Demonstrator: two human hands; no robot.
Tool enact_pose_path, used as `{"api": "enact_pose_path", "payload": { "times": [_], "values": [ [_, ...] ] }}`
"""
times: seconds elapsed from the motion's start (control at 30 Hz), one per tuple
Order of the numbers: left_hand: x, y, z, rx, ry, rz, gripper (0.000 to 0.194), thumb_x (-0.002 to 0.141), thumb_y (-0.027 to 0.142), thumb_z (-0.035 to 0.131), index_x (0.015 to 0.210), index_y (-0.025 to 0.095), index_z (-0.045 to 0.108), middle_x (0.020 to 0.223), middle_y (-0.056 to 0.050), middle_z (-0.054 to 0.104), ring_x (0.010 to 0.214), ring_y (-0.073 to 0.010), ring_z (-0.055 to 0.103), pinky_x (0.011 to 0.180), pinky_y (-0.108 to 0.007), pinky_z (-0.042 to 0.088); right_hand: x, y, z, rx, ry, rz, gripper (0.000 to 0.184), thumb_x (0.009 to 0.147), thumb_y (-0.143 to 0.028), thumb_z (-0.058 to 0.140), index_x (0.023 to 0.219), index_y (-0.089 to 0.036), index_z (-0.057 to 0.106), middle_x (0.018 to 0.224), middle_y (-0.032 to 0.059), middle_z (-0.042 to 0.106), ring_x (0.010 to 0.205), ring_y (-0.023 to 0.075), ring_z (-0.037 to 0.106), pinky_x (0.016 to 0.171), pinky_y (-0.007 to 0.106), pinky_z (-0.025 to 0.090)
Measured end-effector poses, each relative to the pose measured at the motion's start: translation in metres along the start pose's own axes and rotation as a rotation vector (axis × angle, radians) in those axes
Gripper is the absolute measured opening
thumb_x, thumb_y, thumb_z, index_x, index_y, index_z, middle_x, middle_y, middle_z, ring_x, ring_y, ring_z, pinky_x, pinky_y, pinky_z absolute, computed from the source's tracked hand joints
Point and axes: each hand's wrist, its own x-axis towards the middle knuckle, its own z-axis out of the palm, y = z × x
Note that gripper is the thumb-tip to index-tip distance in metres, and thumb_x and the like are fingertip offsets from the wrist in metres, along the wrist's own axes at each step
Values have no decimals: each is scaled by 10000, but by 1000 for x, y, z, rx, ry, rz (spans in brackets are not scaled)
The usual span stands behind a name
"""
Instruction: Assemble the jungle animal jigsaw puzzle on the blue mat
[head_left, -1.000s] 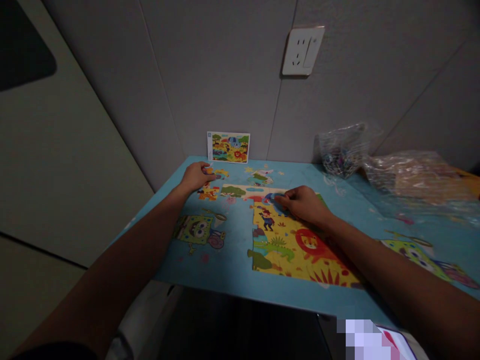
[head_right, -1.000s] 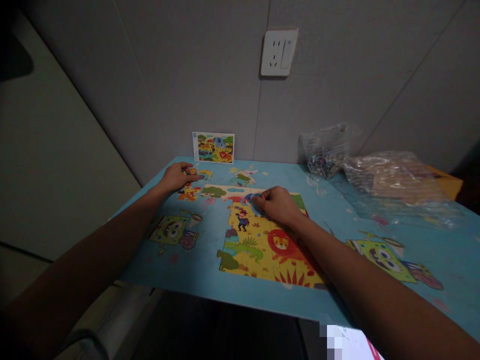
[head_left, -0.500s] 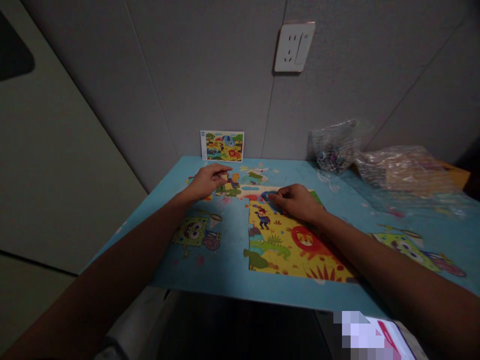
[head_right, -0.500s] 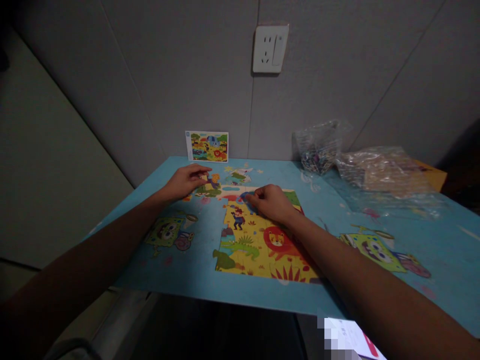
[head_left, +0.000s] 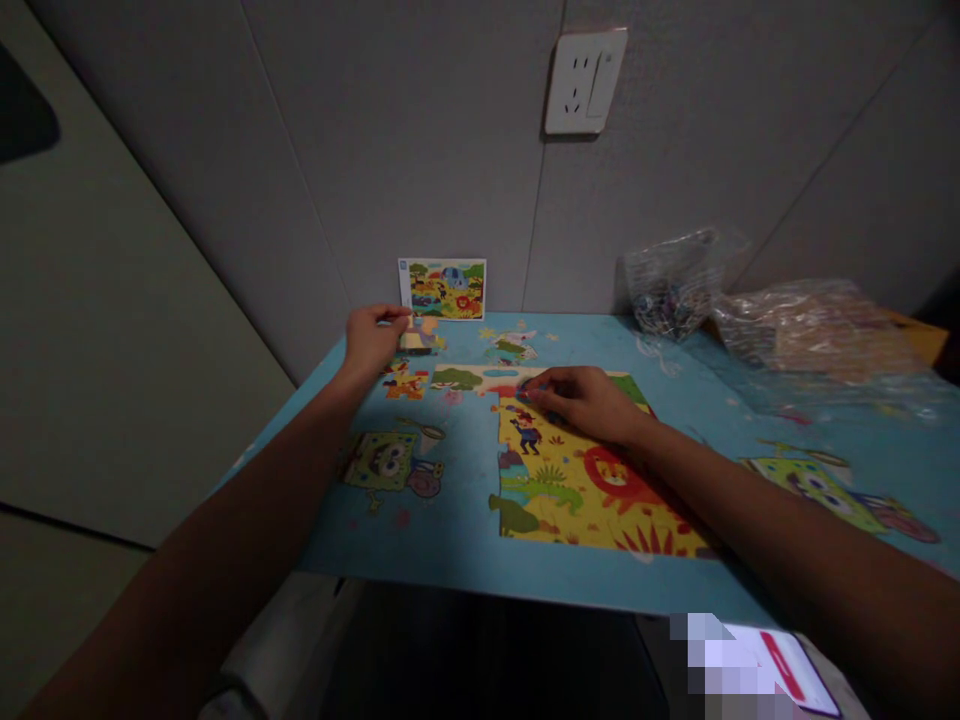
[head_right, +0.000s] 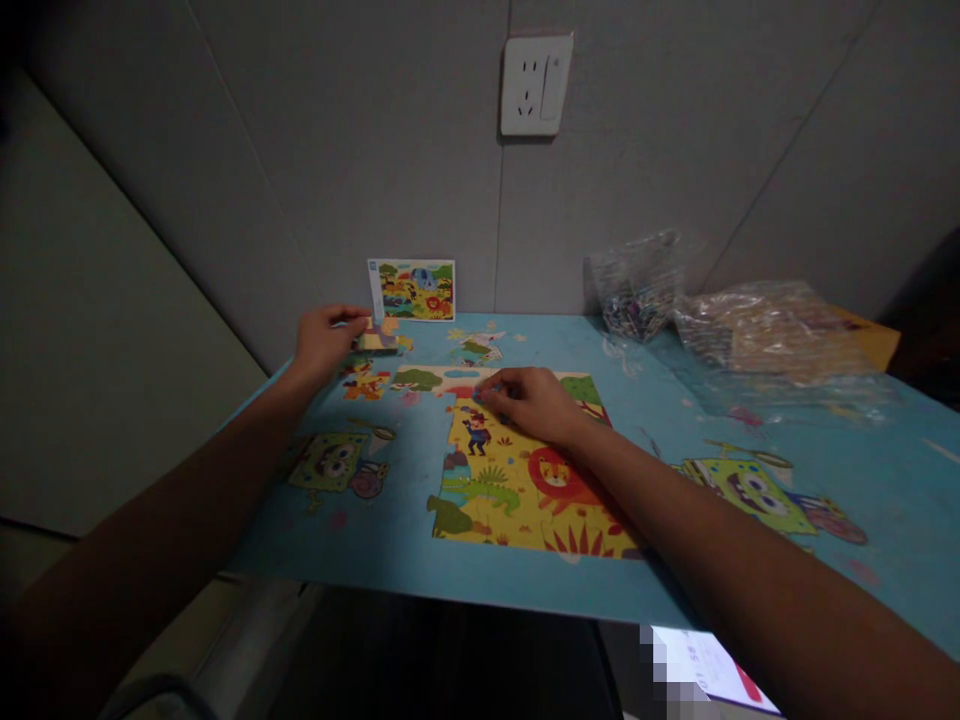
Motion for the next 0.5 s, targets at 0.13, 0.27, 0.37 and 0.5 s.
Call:
{"api": "enact_pose_path", "payload": {
  "times": [0.13,0.27,0.37,0.5],
  "values": [
    [12,-10,-8,-6,37,-90,127,716,165,681,832,150,729,791,-43,694,645,-133,615,546,-213,501,1,2,1,4,1,22,393,889,-467,599,1031,-151,782,693,54,677,560,126,494,543,284,350],
    [5,-5,-4,-26,-60,-144,92,698,155,728,788,144,712,724,-40,676,573,-116,584,506,-203,477,1,1,1,13,-6,9,396,888,-466,596,1018,-140,779,668,51,668,564,130,497,555,285,365],
    [-3,1,1,-10,-161,-186,107,710,194,757,777,148,686,709,-44,681,542,-119,587,532,-237,509,1,1,1,6,-2,10,397,886,-471,593,1012,-145,781,679,49,673,566,127,497,559,281,368],
    [-6,4,2,125,-209,-159,114,733,241,739,790,169,672,712,-38,690,567,-137,595,577,-256,496,1,3,2,12,-2,20,401,877,-477,602,1012,-146,782,698,57,686,562,128,498,554,282,367]
  ]
}}
